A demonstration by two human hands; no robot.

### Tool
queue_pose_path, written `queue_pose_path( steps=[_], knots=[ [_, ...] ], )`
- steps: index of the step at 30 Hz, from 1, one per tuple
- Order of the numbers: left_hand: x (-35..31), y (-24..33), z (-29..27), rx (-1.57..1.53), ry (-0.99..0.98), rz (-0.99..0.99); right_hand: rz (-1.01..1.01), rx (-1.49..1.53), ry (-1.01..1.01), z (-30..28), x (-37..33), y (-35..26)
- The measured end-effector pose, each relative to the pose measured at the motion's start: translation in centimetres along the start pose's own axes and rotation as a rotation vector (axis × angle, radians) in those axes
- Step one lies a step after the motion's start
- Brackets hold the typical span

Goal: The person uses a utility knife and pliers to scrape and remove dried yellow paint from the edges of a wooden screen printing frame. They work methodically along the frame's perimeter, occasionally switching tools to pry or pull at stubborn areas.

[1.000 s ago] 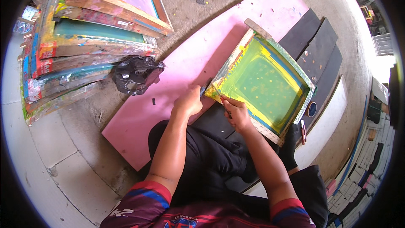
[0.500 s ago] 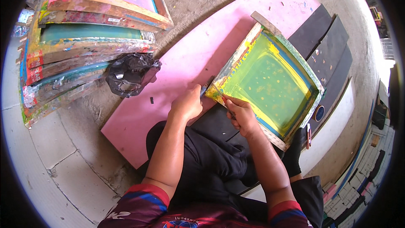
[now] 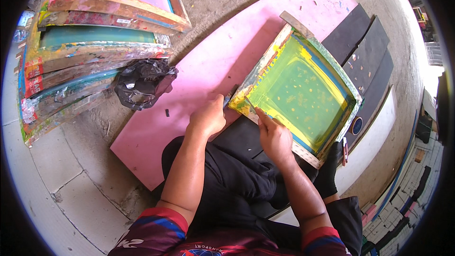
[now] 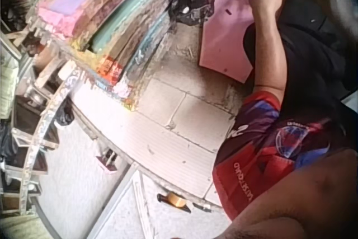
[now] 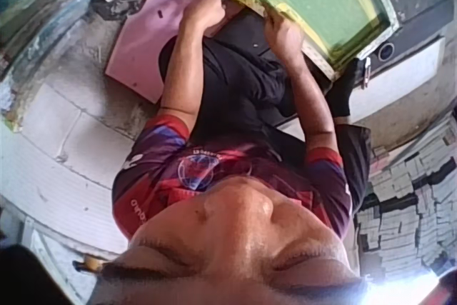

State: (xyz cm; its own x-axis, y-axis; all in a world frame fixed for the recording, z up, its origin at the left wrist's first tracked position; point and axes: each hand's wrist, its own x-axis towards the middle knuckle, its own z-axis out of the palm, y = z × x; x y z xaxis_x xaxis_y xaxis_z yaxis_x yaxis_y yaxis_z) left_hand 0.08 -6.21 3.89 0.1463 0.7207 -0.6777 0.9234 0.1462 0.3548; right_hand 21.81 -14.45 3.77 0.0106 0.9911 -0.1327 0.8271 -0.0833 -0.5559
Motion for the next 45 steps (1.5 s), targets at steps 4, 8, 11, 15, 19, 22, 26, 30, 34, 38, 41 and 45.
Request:
queue_pose_path(
  steps=[4, 8, 11, 15, 19, 22, 26, 30, 34, 38, 41, 45],
  knots=[
    [-0.3, 0.3, -0.3, 0.001, -0.001, 0.001, -0.014, -0.05, 0.034, 0.2, -0.2, -0.7],
    [-0.4, 0.2, 0.2, 0.024, 0.025, 0.024, 0.051, -0.146, -0.063, -0.3, 0.0, -2.1],
    [-0.7, 0.5, 0.0, 0.036, 0.039, 0.029, 0.062, -0.338, -0.106, 0.0, -0.2, -3.9],
    [-0.8, 0.7, -0.1, 0.077, 0.048, 0.054, 0.013, -0.128, -0.057, 1.1, 0.1, -2.3],
    [-0.8, 0.6, 0.1, 0.096, 0.043, 0.045, 0.029, -0.083, -0.061, 1.4, -0.3, -1.6],
    [-1.0, 1.1, -0.3, 0.088, 0.051, 0.033, 0.132, 0.264, -0.044, 1.2, 0.7, -1.1],
    [-0.9, 0.9, 0.1, 0.109, 0.071, 0.05, 0.1, 0.116, -0.08, 0.6, 0.4, -1.7],
    [-0.9, 1.0, -0.1, 0.108, 0.06, 0.047, 0.171, 0.49, -0.084, 2.5, 0.7, 1.1],
    [-0.7, 0.6, 0.0, 0.109, 0.04, 0.037, 0.258, 0.128, -0.245, 0.3, 0.4, -2.4],
    [-0.8, 1.1, -0.5, 0.105, 0.021, 0.039, 0.151, 0.569, -0.042, 3.9, 0.2, 1.8],
    [-0.6, 0.5, -0.2, 0.103, 0.027, 0.042, 0.213, 0.469, -0.134, 2.1, 0.4, 0.5],
    [-0.7, 0.9, -0.6, 0.107, 0.008, 0.03, 0.101, -0.128, -0.246, -0.3, 0.5, -1.5]
  ],
)
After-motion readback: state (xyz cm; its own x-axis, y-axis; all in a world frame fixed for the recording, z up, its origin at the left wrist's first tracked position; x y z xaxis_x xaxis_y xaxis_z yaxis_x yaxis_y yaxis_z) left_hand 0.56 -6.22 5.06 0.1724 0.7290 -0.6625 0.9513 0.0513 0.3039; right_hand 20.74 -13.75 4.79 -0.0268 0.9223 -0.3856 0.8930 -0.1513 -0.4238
